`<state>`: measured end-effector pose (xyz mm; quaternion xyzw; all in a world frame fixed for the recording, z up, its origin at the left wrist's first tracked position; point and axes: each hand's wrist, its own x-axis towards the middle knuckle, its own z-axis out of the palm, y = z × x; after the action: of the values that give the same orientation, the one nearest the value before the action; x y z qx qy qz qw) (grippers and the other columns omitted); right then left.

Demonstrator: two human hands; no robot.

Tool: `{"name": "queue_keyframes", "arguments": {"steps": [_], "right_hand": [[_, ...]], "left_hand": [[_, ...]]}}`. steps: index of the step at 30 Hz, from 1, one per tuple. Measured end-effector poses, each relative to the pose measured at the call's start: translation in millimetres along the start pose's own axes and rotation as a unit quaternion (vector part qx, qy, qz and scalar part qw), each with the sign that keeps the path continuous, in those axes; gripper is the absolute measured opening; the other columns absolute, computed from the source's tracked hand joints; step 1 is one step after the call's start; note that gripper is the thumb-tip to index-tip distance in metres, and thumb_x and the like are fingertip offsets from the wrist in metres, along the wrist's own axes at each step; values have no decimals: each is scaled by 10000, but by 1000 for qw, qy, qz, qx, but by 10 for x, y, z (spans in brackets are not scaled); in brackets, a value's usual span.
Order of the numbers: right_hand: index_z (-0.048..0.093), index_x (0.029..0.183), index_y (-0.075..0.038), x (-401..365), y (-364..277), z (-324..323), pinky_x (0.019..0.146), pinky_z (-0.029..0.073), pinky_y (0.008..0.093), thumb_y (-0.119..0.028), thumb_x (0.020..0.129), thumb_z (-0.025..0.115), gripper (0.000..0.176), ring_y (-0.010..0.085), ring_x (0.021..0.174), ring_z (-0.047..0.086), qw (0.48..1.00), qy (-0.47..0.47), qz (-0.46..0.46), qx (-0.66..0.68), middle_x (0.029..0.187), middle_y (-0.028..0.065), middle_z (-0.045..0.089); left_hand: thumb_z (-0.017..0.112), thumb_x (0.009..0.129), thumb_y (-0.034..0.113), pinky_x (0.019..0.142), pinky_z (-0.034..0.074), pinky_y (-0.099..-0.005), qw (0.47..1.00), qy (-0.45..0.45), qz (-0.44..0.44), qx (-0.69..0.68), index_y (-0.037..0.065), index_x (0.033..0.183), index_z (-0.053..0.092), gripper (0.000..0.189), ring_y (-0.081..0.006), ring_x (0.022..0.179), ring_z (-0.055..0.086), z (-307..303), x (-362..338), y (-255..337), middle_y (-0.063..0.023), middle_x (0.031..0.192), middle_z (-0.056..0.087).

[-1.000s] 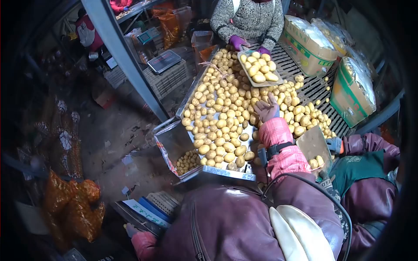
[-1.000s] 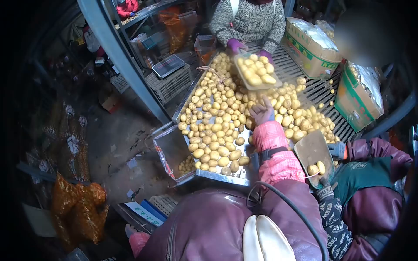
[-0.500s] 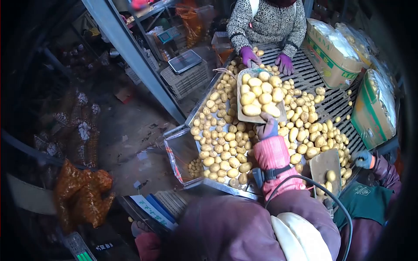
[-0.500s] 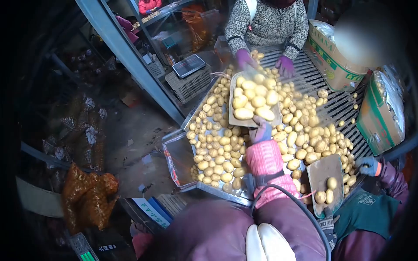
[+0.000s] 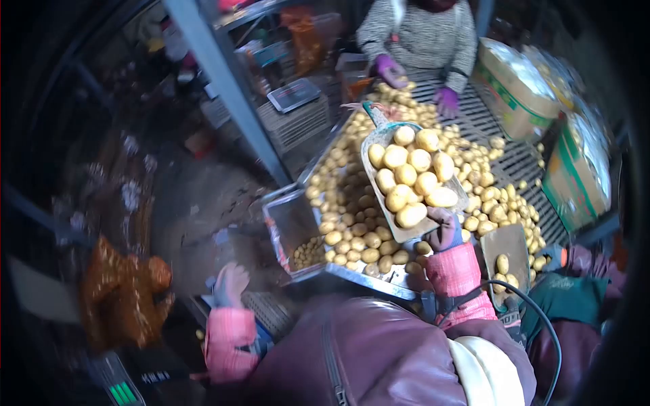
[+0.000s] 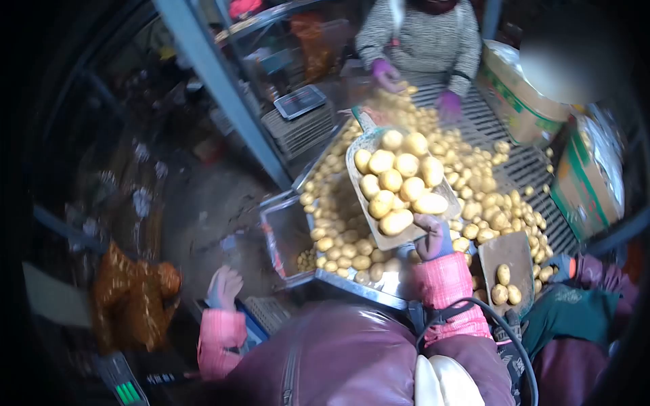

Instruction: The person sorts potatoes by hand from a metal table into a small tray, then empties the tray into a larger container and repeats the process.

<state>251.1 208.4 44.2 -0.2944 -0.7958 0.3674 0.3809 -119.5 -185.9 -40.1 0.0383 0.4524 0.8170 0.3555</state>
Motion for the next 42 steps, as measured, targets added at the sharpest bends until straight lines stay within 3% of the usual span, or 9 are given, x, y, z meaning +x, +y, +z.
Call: {"name": "queue_keyframes", "arguments": {"steps": [2,6,10,21,25,31,39,40,42], "right_hand": [[726,991,-6,-144,127,93,857,528,371,-34,807,610,219,235,930,690,998,-38,-53,23,950,139,729],[728,972,-2,-267,16,508,869,530,362,-49,804,654,189,193,930,680,983,-152,-80,63,966,100,730],[725,904,-24,-164,122,1071,807,530,334,-7,803,669,117,148,910,659,936,-270,64,217,980,81,721],[682,1097,-12,-837,-1836,3191,849,531,354,-82,904,600,221,183,941,667,700,-631,24,333,1021,89,710],[661,1144,-22,-1374,-2314,3934,847,531,358,-111,924,569,255,189,935,667,572,-698,142,406,1010,92,705],[482,1375,-34,-1561,-3181,4214,837,534,402,-166,930,558,471,233,954,665,399,-723,349,443,1134,119,662],[336,1456,-27,-1263,-2554,4291,833,537,433,-271,922,621,652,326,1019,642,532,-647,348,421,1254,193,584],[373,1431,-30,-1218,-2450,4269,812,535,431,-271,922,613,612,317,1000,644,549,-632,351,419,1223,175,601],[438,1376,-44,-1174,-2266,4142,763,532,419,-258,915,615,538,299,960,644,576,-590,367,431,1159,148,625]], "left_hand": [[504,962,195,616,373,-294,903,-273,-177,-281,39,1166,527,258,-158,730,477,-1137,979,-771,-11,819,481],[544,994,207,926,541,-380,993,-77,-18,93,19,1422,435,480,-224,1105,620,896,-130,-65,-132,1210,600],[655,905,464,1036,428,-459,998,-14,-56,21,25,1489,346,793,-283,1280,503,1252,-586,235,-138,1454,459],[466,1004,250,976,455,-349,909,174,281,-254,42,1188,574,298,-194,1106,569,-210,-2384,839,-106,1170,621],[459,1004,216,856,507,-343,834,392,176,345,28,1109,588,251,-195,944,615,-397,-3125,1227,-76,1068,636],[434,977,332,797,538,-411,873,371,302,-96,19,1061,618,373,-251,892,642,-1096,-3753,1446,-129,993,661],[659,882,160,705,490,-296,599,604,404,336,103,861,480,190,-143,771,539,-3086,-2829,1619,-18,857,549],[641,916,178,750,481,-299,691,511,497,114,111,875,412,241,-149,812,530,-2896,-2485,1615,-25,882,521],[625,935,163,814,480,-290,620,586,376,361,50,1048,501,202,-151,886,558,-2679,-2546,1719,-68,971,559]]}}
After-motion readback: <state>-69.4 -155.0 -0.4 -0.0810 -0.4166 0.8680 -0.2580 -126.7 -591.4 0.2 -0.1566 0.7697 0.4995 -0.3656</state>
